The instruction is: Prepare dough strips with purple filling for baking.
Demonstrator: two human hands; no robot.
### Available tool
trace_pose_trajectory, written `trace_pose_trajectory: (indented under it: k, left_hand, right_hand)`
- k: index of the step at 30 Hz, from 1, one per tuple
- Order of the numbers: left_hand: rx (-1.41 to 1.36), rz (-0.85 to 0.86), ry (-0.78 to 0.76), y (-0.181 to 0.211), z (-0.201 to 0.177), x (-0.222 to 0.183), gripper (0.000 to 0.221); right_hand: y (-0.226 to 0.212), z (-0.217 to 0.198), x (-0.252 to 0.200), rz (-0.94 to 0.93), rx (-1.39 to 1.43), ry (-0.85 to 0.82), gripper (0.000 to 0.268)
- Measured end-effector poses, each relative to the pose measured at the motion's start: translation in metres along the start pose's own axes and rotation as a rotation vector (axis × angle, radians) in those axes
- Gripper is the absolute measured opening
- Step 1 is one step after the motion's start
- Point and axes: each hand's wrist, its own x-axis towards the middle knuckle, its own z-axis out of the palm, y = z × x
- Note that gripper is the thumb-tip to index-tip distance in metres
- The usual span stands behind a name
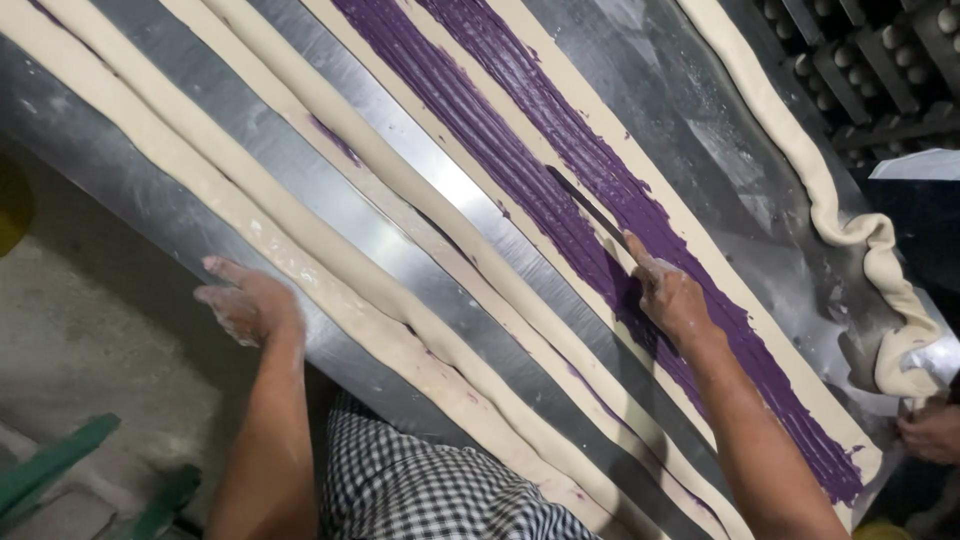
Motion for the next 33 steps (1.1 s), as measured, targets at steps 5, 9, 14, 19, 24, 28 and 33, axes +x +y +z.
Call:
trace_pose_trajectory:
  k: [5,9,14,19,24,28,33]
  left_hand:
    - [-0.023,0.026,-0.006,0.004,-0.004,-0.007,0.089]
    - [-0.004,0.003,-0.002,0.010,-0.007,-0.013,0.088]
    - [-0.012,0.035,0.025,0.000,-0.001,-0.002,0.088]
    - [-0.025,0.031,-0.030,-0.003,0.001,-0.002,0.088]
    - [-0.035,0.109,0.032,-0.034,0.022,0.027,0.090]
    - [-0.091,0.158,0.039,-0.055,0.033,0.037,0.091]
    - [-0.210,0.204,0.006,-0.068,0.026,0.016,0.093]
  right_hand:
    - [0.022,0.005,-0.020,0.012,-0.023,-0.031,0.106]
    - [0.039,0.011,-0.040,0.033,0.008,0.005,0.093]
    - [0.056,0.016,-0.062,0.078,-0.011,-0.001,0.092]
    - [0.073,0.016,-0.090,0.165,-0.046,-0.044,0.092]
    - [0.089,0.017,-0.121,0.141,-0.060,-0.045,0.100]
    - [0.107,0.023,-0.139,0.138,-0.124,-0.022,0.087]
    - [0.124,0.032,-0.150,0.161,-0.093,-0.005,0.088]
